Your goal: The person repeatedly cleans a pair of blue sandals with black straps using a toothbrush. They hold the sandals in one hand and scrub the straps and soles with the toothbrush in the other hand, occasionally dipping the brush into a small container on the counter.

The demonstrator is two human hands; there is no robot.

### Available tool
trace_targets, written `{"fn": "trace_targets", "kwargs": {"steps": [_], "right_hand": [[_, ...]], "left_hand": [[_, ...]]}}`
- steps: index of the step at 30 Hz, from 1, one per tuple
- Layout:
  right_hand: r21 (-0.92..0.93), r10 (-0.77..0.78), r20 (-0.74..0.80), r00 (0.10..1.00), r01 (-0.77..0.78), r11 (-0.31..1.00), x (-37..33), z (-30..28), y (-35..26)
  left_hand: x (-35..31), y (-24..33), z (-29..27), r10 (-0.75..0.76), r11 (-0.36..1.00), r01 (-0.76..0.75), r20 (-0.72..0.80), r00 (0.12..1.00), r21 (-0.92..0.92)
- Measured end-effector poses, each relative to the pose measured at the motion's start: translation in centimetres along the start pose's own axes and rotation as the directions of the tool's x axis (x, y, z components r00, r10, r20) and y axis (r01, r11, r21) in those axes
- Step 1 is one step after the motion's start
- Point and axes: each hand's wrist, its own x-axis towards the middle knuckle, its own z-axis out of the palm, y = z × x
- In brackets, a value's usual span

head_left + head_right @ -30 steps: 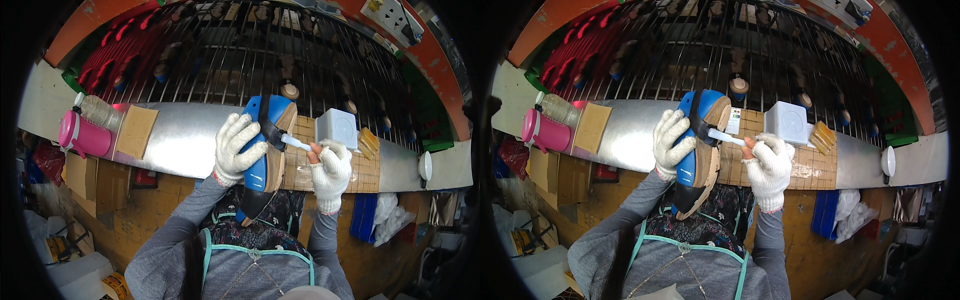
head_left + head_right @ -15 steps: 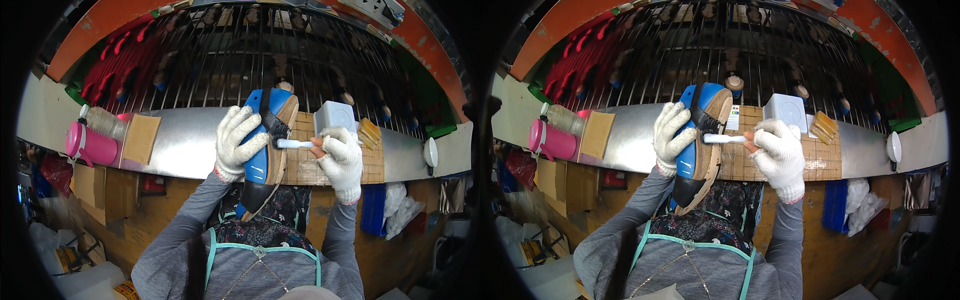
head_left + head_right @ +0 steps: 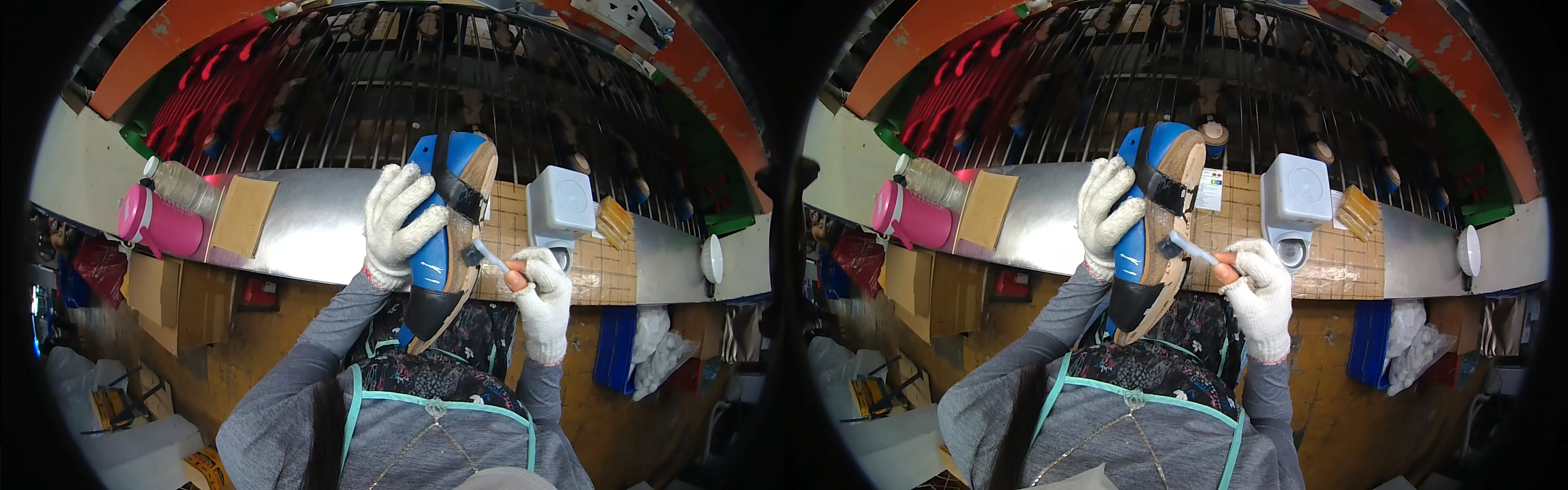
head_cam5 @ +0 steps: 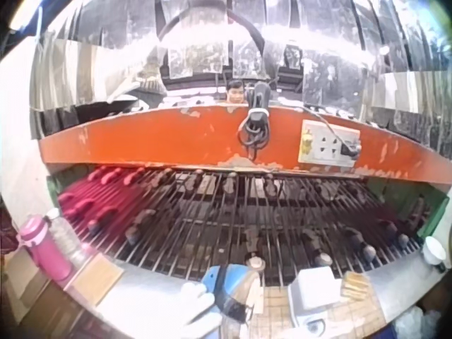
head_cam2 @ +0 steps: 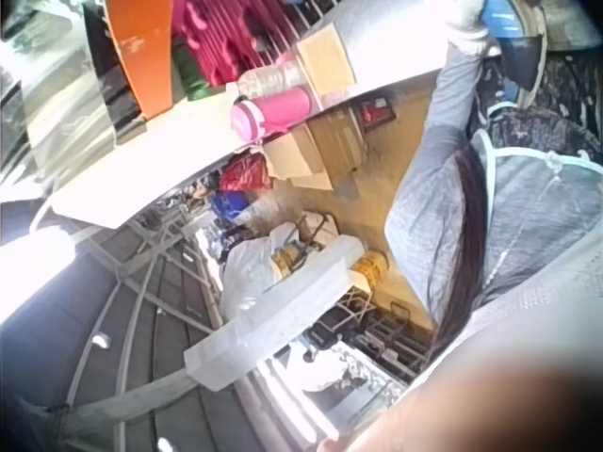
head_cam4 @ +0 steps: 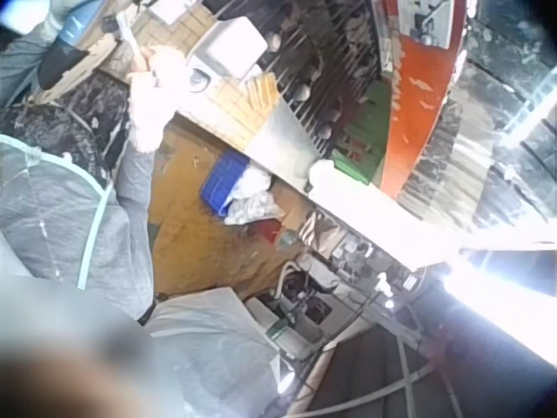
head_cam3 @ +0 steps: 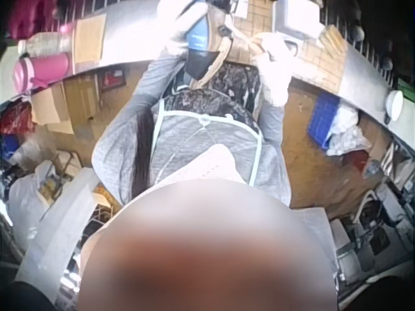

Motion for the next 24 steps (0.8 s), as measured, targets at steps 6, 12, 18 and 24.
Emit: {"fn": "trace_targets", "kwargs": {"steps": [6, 12, 18, 24], "right_hand": [[-0.436, -0.252, -0.164, 0.954, 0.159, 0.886, 0.4, 1.4, -1.1], [-0.706, -0.491, -0.129, 0.862, 0.268, 0.656, 1.2, 1.9, -1.8], [-0.768, -0.622, -0.119, 0.774, 0.325, 0.552, 2.0, 2.5, -1.7], [-0.612, -0.490, -0.079, 0.868, 0.346, 0.711, 2.9, 1.6, -1.5]], "left_hand": [[-0.2, 0.0, -0.4, 0.021, 0.999, -0.022, 0.036, 0.999, 0.030], [-0.3, -0.5, -0.8, 0.039, 0.998, -0.042, 0.064, 0.997, 0.039], [-0.2, -1.0, -1.1, 0.069, 0.995, -0.075, 0.083, 0.994, 0.069], [0.1, -1.2, -1.1, 0.062, 0.995, -0.065, 0.043, 0.997, 0.079]]}}
